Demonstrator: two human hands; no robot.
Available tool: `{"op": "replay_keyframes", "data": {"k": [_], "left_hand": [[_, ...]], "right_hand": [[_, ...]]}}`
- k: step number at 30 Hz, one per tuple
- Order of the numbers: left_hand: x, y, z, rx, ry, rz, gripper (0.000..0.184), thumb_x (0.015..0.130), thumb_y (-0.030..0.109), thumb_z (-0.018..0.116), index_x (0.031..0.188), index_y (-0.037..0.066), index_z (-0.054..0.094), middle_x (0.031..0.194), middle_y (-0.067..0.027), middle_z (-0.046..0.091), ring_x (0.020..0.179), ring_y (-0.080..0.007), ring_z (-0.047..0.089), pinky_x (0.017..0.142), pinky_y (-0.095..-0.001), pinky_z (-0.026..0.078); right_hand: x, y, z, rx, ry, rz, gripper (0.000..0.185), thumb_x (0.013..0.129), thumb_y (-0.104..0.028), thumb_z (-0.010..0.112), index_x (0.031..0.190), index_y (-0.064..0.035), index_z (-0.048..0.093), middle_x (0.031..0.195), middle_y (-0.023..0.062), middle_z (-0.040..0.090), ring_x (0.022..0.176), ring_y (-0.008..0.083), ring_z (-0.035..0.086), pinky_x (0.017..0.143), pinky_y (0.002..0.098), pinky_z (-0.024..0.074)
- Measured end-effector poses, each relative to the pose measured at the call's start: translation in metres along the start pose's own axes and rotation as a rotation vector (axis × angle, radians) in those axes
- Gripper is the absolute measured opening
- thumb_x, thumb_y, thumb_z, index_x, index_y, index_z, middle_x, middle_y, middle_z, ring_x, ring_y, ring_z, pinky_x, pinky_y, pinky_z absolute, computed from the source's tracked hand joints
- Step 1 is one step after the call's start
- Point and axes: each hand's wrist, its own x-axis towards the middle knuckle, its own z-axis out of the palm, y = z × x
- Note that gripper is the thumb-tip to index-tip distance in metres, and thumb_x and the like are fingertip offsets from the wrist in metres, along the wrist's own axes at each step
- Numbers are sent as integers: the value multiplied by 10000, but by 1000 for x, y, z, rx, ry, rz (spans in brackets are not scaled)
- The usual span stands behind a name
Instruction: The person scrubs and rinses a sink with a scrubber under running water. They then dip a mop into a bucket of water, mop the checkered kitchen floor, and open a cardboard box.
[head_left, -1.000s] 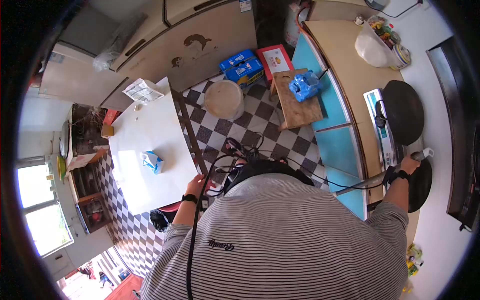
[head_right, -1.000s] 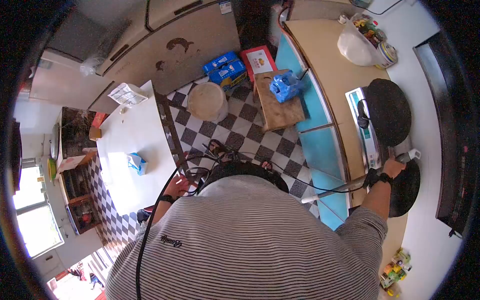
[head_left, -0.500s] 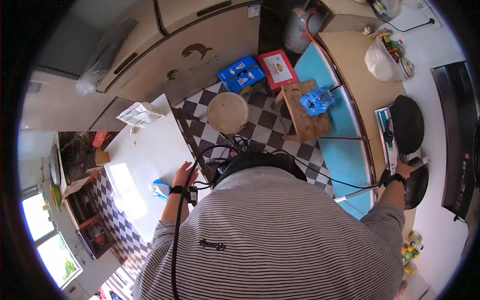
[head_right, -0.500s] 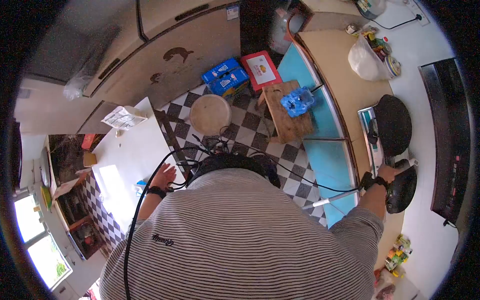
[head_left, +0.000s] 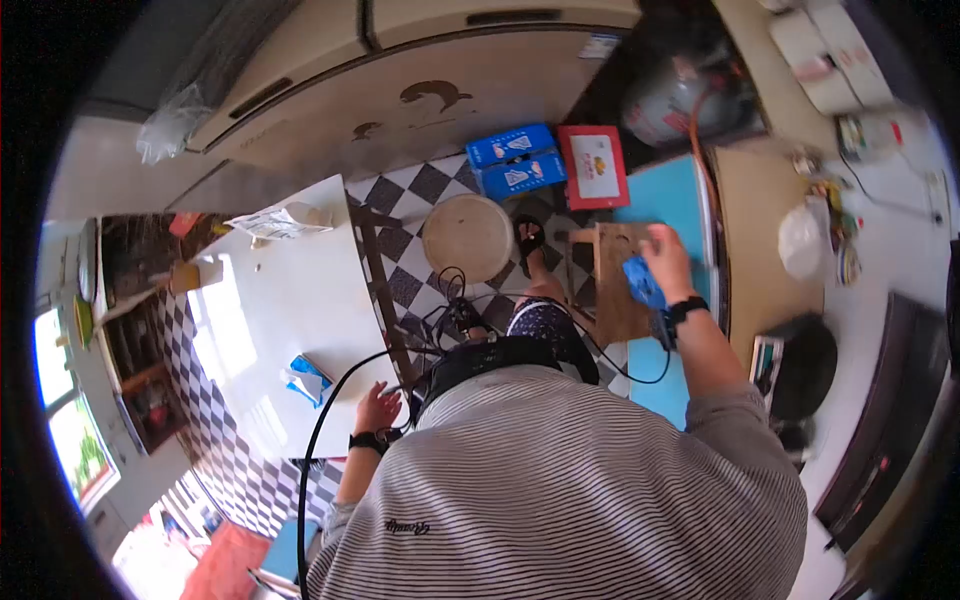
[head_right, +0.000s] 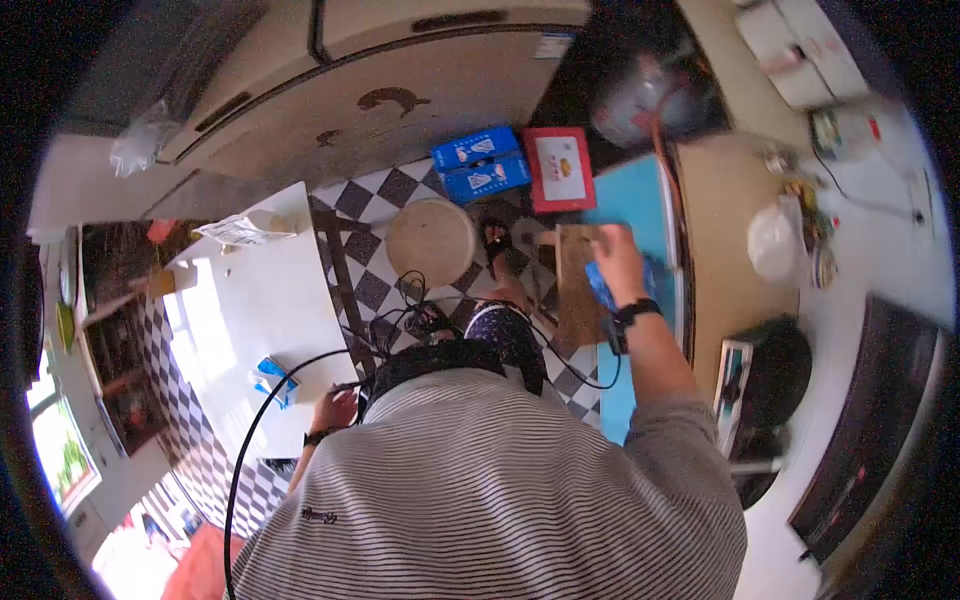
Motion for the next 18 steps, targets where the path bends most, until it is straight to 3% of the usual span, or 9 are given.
{"op": "replay_keyframes", "data": {"k": [3,5,7,9,11,13,17,18], "left_hand": [[-29,-57,14,-73,73,181,367,872,362,431,1129,100,440,958,-119,564,838,-224,546,744,-350,437],[-26,-98,-9,-266,-57,63,363,879,347,412,1135,91,436,1028,-145,545,896,-228,539,790,-368,434],[-45,-133,29,-436,125,32,349,871,339,423,1125,101,447,1052,-155,534,926,-234,539,815,-384,432],[-16,-192,-36,-1505,-113,-405,335,864,347,427,1113,125,460,1088,-131,523,968,-232,529,845,-415,409],[-57,-180,62,-253,381,-9,334,860,368,430,1107,145,467,1114,-102,512,1000,-240,517,871,-441,376],[-67,-188,83,-259,406,-22,346,856,388,442,1102,147,469,1110,-87,517,1006,-241,513,881,-450,356],[-58,-212,83,-317,582,-143,393,838,414,482,1124,146,446,1111,-78,518,1021,-231,504,834,-416,397],[-58,-218,81,-331,593,-151,393,838,414,482,1124,146,446,1111,-78,518,1021,-231,504,834,-416,397]], "right_hand": [[78,-10,99,-102,-392,-91,345,702,-187,620,1009,-59,527,992,159,563,927,325,537,780,403,438],[126,-16,153,-181,-602,-180,410,650,-234,675,993,-62,532,990,146,567,951,316,526,817,395,418],[165,-15,218,-344,-731,-197,432,643,-236,680,998,-39,532,1019,153,560,978,307,518,850,391,409],[201,-28,260,-412,-840,-200,457,632,-223,680,1014,-25,528,1056,164,544,1020,297,499,883,381,398],[224,-14,327,-418,-857,-261,465,608,-183,684,1018,-32,526,1062,158,540,1052,303,476,882,378,407],[231,-19,365,-431,-765,-305,484,602,-187,698,1018,-15,521,1083,154,525,1052,314,471,891,375,401],[244,-29,418,-464,-799,-391,523,590,-228,728,1011,-1,517,1119,155,498,1065,313,465,908,365,389],[248,-21,439,-431,-842,-258,577,586,-265,738,1040,3,504,1162,153,468,1085,307,452,915,386,381]]}}
